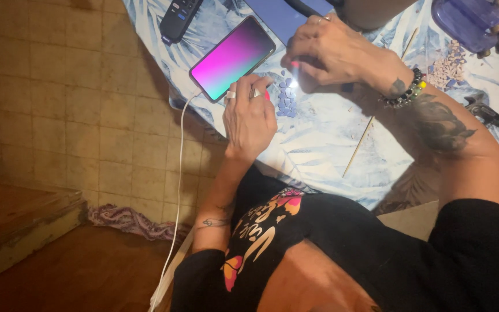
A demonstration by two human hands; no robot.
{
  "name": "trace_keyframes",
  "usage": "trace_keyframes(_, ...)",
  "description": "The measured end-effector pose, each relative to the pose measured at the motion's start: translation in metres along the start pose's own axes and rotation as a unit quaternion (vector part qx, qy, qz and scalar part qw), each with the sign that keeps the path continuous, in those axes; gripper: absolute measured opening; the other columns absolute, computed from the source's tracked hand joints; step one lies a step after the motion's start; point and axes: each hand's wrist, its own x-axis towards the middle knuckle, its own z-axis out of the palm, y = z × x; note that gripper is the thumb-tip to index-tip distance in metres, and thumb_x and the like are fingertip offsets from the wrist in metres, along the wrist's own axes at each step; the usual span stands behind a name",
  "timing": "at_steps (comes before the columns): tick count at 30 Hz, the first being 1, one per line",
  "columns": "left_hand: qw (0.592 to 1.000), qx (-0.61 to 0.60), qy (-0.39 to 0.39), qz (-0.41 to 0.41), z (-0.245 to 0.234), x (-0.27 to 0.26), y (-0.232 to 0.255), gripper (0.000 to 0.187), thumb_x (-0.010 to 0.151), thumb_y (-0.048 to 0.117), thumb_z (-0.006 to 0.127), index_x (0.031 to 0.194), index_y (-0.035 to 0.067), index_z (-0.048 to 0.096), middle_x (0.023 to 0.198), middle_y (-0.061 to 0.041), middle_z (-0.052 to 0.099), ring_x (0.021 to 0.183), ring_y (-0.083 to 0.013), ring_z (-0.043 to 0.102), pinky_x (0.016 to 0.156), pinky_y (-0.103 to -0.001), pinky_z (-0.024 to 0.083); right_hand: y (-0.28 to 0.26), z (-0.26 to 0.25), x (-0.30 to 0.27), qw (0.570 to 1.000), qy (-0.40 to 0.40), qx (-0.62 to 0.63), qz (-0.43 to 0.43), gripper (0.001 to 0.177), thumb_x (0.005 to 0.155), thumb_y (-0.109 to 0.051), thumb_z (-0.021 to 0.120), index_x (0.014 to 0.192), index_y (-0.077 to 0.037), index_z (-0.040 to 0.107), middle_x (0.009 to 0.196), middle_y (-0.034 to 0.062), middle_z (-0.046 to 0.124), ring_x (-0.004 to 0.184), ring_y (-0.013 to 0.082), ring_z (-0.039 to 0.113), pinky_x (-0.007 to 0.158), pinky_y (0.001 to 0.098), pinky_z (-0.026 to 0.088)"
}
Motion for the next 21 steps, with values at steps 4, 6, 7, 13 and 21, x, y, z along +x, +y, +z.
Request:
trace_keyframes(4,1.0,0.004,0.004,0.012,0.002,0.002,0.0,0.025,0.074,0.003,0.048,0.098,0.006,0.054,0.095,-0.012,0.047,0.079,-0.0309,0.049,0.067,-0.041,0.044,0.004,0.009,-0.005,1.0,-0.011,-0.012,0.019,0.026,0.075,-0.013,0.052,0.1,-0.017,0.059,0.093,0.0053,0.053,0.09,0.0259,0.048,0.08,0.0569,0.036)
trace_keyframes(6,1.0,0.011,0.001,0.02,0.0,0.004,0.001,0.019,0.081,0.014,0.048,0.097,0.007,0.054,0.091,-0.012,0.045,0.079,-0.03,0.048,0.069,-0.041,0.041,0.009,0.016,-0.006,0.998,0.02,-0.049,-0.016,0.02,0.081,-0.019,0.052,0.1,-0.021,0.06,0.093,0.0009,0.055,0.087,0.0236,0.048,0.07,0.0414,0.034)
trace_keyframes(7,1.0,0.012,0.001,0.019,0.001,0.004,0.001,0.019,0.081,0.014,0.048,0.097,0.007,0.054,0.091,-0.012,0.045,0.079,-0.03,0.048,0.069,-0.041,0.041,0.008,0.017,-0.006,0.998,0.021,-0.048,-0.016,0.02,0.081,-0.019,0.052,0.1,-0.021,0.06,0.093,0.0009,0.055,0.087,0.0236,0.048,0.07,0.0414,0.034)
trace_keyframes(13,0.999,0.035,-0.024,0.002,0.005,0.003,-0.001,0.026,0.087,0.032,0.04,0.097,0.012,0.055,0.088,-0.01,0.041,0.07,-0.0294,0.046,0.061,-0.041,0.04,0.007,0.019,-0.005,0.998,0.03,-0.056,-0.02,0.021,0.079,-0.016,0.053,0.097,-0.023,0.06,0.093,-0.0026,0.054,0.087,0.022,0.047,0.07,0.04,0.03)
trace_keyframes(21,0.999,0.037,-0.039,-0.001,0.005,0.002,-0.002,0.025,0.086,0.027,0.043,0.102,0.012,0.053,0.088,-0.011,0.041,0.072,-0.0295,0.046,0.062,-0.042,0.04,0.006,0.017,-0.005,0.998,0.029,-0.05,-0.027,0.027,0.073,-0.011,0.052,0.097,-0.022,0.059,0.094,-0.0024,0.054,0.086,0.0216,0.048,0.068,0.0381,0.03)
